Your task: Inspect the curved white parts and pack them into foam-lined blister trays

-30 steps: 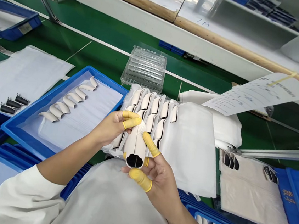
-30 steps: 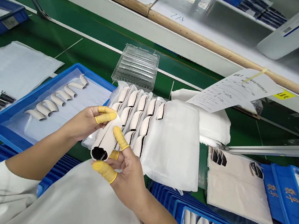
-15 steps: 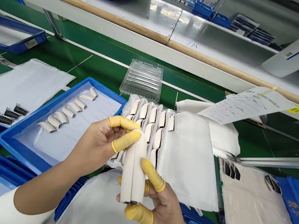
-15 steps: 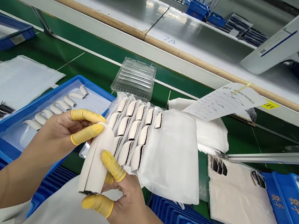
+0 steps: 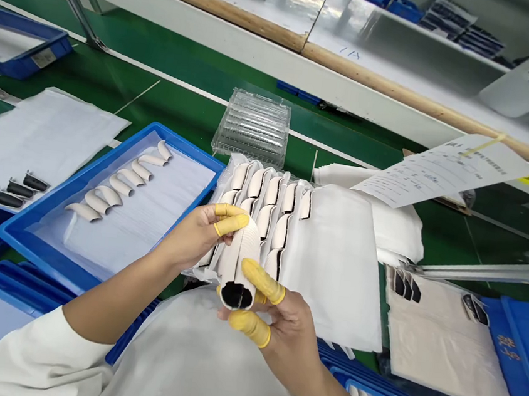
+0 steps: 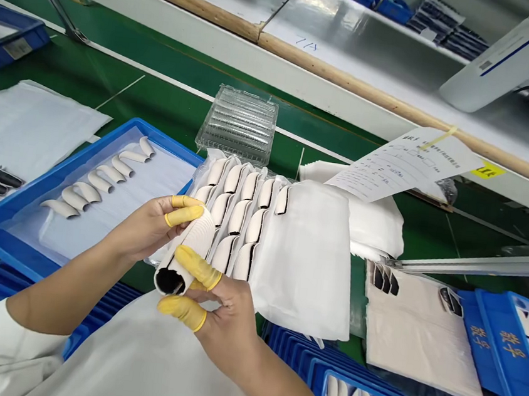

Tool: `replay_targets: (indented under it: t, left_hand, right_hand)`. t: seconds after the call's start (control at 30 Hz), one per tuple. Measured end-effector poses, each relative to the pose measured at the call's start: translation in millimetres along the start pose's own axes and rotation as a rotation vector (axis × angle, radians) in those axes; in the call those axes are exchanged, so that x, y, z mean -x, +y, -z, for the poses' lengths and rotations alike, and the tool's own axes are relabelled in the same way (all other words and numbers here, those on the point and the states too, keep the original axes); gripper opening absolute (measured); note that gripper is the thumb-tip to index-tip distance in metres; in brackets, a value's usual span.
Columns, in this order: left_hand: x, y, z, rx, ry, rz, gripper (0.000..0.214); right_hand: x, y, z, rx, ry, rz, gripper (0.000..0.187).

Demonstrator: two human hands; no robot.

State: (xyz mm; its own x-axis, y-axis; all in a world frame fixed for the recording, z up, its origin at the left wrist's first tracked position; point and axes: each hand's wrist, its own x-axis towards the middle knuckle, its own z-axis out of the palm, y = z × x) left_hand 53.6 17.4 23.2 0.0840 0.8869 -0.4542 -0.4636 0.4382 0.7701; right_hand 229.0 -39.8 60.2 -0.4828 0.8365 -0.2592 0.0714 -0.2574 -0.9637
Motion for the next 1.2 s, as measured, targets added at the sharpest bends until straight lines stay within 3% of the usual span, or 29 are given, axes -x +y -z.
replay_targets:
  t: [0.1, 0.23, 0.4, 0.63, 0.77, 0.83, 0.93, 1.07, 1.2]
  left_hand:
    - [-2.9, -5.4, -2.1, 0.052, 0.008, 0.055, 0.03]
    - [-5.6, -9.8, -3.6, 0.099, 0.015, 0.091, 0.034]
    - [-7.2, -8.5, -5.0, 0.12, 0.003, 0.111, 0.03]
    - [-10.6, -6.7, -6.8, 0.135, 0.032, 0.106, 0.038]
    - [0.8, 4.7, -8.2, 0.124, 0.078, -0.032, 0.039]
    - [8.9, 10.9, -9.2, 0.127, 0.073, -0.169, 0.033]
    - [17.1, 13.7, -12.2, 0.182, 0.049, -0.299, 0.022]
    - [16.8, 4.7, -19.0, 0.301, 0.049, -0.308, 0.022]
    - [14.7, -3.7, -26.2, 0.396, 0.075, -0.204, 0.031]
  right_hand:
    - [-3.3, 0.4, -0.2, -0.08, 0.017, 0.038, 0.035]
    - [-4.2, 0.7, -1.6, -0.133, 0.033, 0.059, 0.03]
    - [-4.8, -0.5, -1.7, -0.083, 0.073, 0.045, 0.051]
    - [-6.4, -0.5, 2.4, -0.103, 0.055, 0.001, 0.066]
    - [-4.5, 5.4, 4.6, -0.117, 0.028, -0.044, 0.094]
    - [-5.2, 7.1, 4.4, -0.228, -0.003, -0.064, 0.09]
    - [-8.7, 6.3, 1.8, -0.475, -0.059, -0.147, 0.067]
    - [-11.1, 7.4, -3.7, -0.843, -0.138, -0.295, 0.054]
    - [-8.3, 16.4, -8.6, -1.142, -0.205, -0.454, 0.055]
